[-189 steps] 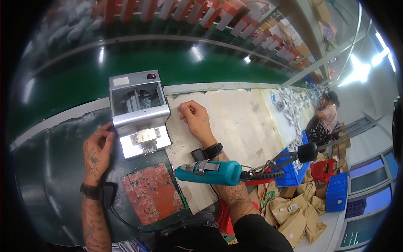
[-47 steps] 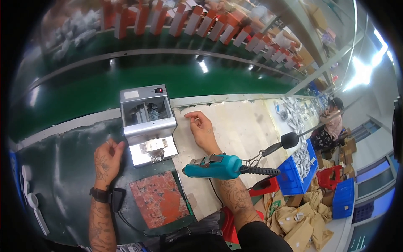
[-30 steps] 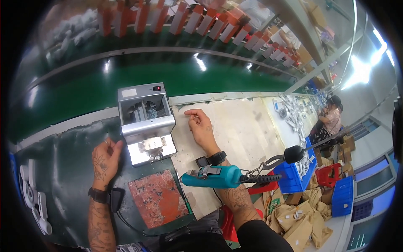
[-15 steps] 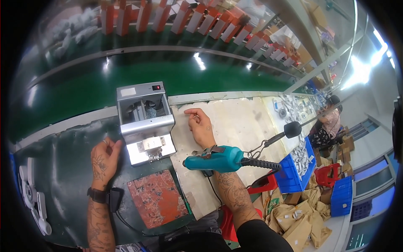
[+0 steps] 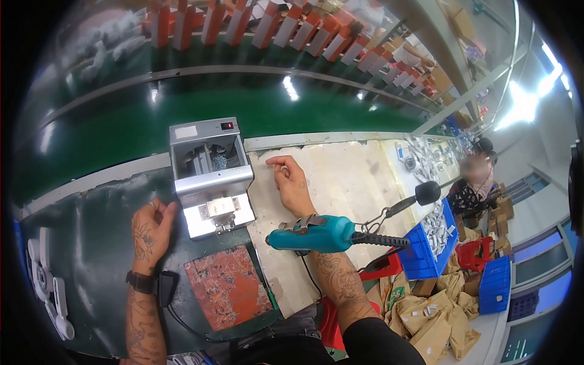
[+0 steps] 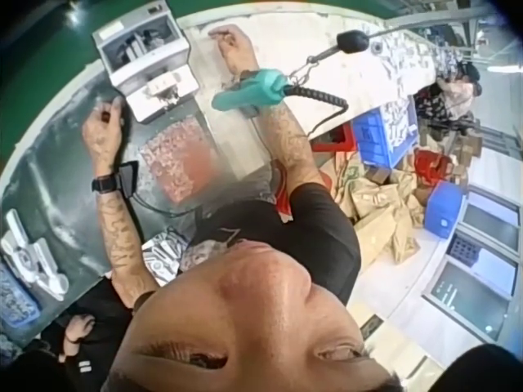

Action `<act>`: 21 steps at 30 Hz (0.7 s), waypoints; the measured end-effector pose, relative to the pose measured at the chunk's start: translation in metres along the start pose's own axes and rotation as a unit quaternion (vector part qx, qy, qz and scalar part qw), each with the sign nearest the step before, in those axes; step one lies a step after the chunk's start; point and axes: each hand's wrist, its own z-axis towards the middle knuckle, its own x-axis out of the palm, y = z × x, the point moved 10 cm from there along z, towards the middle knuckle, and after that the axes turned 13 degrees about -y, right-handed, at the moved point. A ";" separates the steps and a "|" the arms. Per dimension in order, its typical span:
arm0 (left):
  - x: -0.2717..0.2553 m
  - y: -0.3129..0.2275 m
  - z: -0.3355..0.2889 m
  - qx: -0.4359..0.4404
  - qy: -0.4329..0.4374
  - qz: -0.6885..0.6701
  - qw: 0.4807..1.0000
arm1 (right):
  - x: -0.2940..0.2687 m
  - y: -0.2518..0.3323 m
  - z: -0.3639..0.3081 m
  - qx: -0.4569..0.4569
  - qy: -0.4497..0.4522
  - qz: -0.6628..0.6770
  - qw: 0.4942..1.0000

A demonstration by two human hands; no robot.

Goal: The person picks up a handheld fan, places it into a screw-feeding machine, and drives a screw into the handle using a power screwdriver. They then set the fan aside and pick up a small white label to apply to the machine.

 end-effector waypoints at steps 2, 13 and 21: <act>0.002 0.002 0.000 -0.017 0.009 0.006 1.000 | 0.000 0.000 -0.001 0.009 0.006 0.010 1.000; 0.001 0.000 0.000 0.007 -0.001 0.007 1.000 | -0.001 0.003 -0.001 0.003 0.001 0.027 1.000; 0.002 0.003 0.000 0.003 0.000 0.007 1.000 | 0.000 0.003 0.000 0.006 -0.004 0.033 0.999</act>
